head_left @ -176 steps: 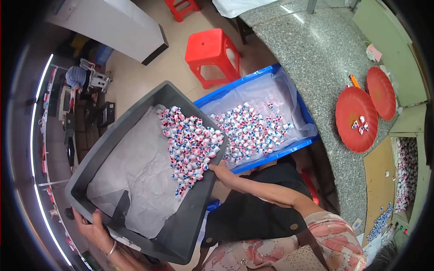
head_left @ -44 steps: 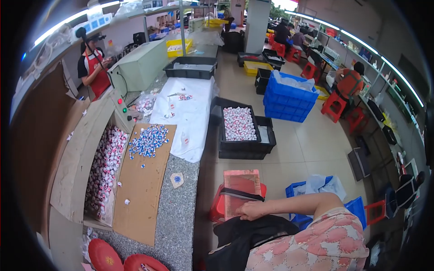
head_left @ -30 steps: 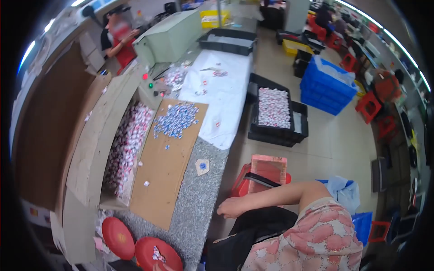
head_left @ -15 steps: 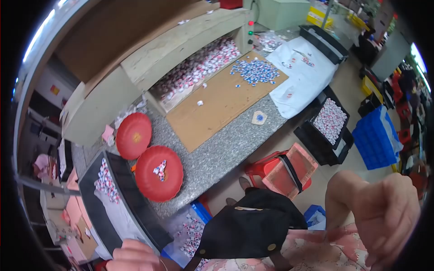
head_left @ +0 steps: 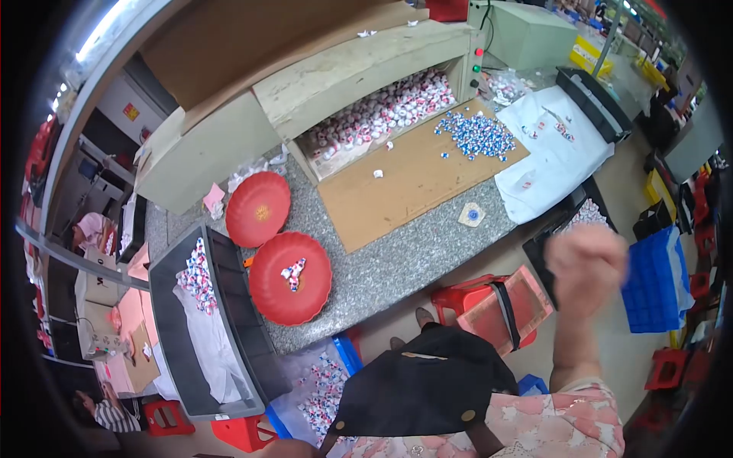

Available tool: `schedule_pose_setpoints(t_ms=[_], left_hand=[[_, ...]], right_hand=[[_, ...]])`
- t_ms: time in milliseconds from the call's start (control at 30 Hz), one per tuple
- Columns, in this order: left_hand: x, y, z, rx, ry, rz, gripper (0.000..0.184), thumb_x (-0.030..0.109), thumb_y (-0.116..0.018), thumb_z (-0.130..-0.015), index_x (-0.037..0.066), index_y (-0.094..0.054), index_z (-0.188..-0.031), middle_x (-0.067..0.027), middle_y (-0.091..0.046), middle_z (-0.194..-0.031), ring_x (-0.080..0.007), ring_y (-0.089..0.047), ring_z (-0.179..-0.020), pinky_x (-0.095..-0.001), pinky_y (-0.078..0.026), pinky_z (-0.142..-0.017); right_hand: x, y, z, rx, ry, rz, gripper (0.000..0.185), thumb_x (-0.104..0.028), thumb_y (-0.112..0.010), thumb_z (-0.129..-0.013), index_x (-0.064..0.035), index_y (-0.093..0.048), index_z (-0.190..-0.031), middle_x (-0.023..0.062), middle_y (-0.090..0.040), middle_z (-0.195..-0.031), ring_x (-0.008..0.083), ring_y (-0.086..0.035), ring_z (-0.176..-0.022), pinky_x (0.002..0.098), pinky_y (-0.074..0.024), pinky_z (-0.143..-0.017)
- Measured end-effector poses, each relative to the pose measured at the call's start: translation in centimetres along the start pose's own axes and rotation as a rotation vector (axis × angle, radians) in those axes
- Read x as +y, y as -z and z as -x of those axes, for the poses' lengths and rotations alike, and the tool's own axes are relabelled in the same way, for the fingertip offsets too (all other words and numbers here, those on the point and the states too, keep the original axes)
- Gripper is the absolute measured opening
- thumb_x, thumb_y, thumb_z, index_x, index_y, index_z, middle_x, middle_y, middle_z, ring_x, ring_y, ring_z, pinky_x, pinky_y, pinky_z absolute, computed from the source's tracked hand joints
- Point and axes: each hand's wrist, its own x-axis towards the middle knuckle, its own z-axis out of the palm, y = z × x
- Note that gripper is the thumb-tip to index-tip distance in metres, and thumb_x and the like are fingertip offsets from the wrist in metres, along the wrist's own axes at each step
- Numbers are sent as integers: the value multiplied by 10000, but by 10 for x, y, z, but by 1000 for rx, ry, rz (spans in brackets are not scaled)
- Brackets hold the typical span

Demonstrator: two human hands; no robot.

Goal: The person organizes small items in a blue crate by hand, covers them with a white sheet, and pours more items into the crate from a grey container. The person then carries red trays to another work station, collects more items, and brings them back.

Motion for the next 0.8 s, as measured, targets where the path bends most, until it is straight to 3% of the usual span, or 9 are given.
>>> schedule_pose_setpoints(t_ms=[67, 133, 267, 367, 433, 533, 600, 700, 800], left_hand=[[-10, 15, 13, -322, 234, 205, 456, 105, -591, -857, 44, -485, -1296, -116, -516, -1288, -238, -511, -1146, -368, -478, -841], [-31, 1, 48, -115, 425, -54, 280, 149, -613, -821, -15, -607, -1048, -219, -594, -1008, -339, -606, -876, -401, -491, -778], [-44, -35, 132, 260, 1257, -297, 387, 160, -694, -812, 7, -586, -1152, -189, -597, -1134, -286, -599, -1047, -365, -469, -889], [-49, -89, 218, 650, 1479, -216, 377, 155, -660, -842, 2, -579, -1177, -144, -613, -1109, -237, -607, -1001, -331, -473, -876], [-46, -137, 282, 1045, 1549, -38, 380, 199, -652, -861, 8, -575, -1179, -125, -621, -1096, -211, -611, -990, -332, -481, -863], [-13, -231, 357, 949, 1727, -357, 385, 264, -643, -871, 31, -583, -1171, -110, -647, -1057, -206, -630, -948, -330, -495, -834], [10, -291, 378, 1022, 1912, -281, 384, 272, -634, -852, 20, -606, -1139, -151, -661, -1035, -262, -640, -966, -347, -493, -857], [31, -365, 412, 1194, 1998, -212, 389, 276, -628, -830, 16, -619, -1119, -171, -672, -1018, -295, -647, -970, -362, -497, -865], [33, -466, 451, 1519, 1991, -341, 341, 302, -600, -867, 45, -640, -1087, -140, -681, -976, -278, -657, -883, -364, -511, -807]], right_hand=[[88, 17, 9, 39, -348, 203, 127, -13, -528, -889, 32, -615, -970, 49, -606, -781, 122, -567, -692, 244, -460, -627], [153, 23, 52, -92, -464, 454, 127, -42, -577, -863, 38, -621, -951, 59, -619, -779, 144, -597, -705, 258, -476, -627], [183, -22, 133, -823, -471, 468, 159, -107, -653, -810, -9, -652, -935, 109, -619, -767, 203, -635, -708, 297, -502, -621], [198, -56, 177, -1276, -502, 291, 214, -168, -664, -818, -29, -658, -980, 110, -652, -782, 214, -656, -702, 324, -525, -645], [211, -83, 189, -1317, -624, 292, 238, -194, -665, -826, -34, -656, -1002, 109, -665, -760, 200, -658, -672, 317, -529, -631], [226, -120, 208, -1234, -894, 279, 244, -249, -665, -842, -18, -644, -919, 77, -669, -701, 131, -633, -612, 286, -512, -565], [224, -149, 202, -1195, -907, 343, 232, -246, -649, -860, -17, -618, -849, 38, -620, -636, 91, -564, -572, 263, -464, -539], [223, -176, 208, -1254, -466, 412, 204, -193, -609, -897, -32, -561, -781, -11, -525, -621, 43, -439, -543, 215, -351, -490], [207, -190, 228, -1351, -397, 368, 182, -179, -623, -885, -36, -560, -792, -9, -491, -605, 48, -411, -563, 243, -338, -501]])
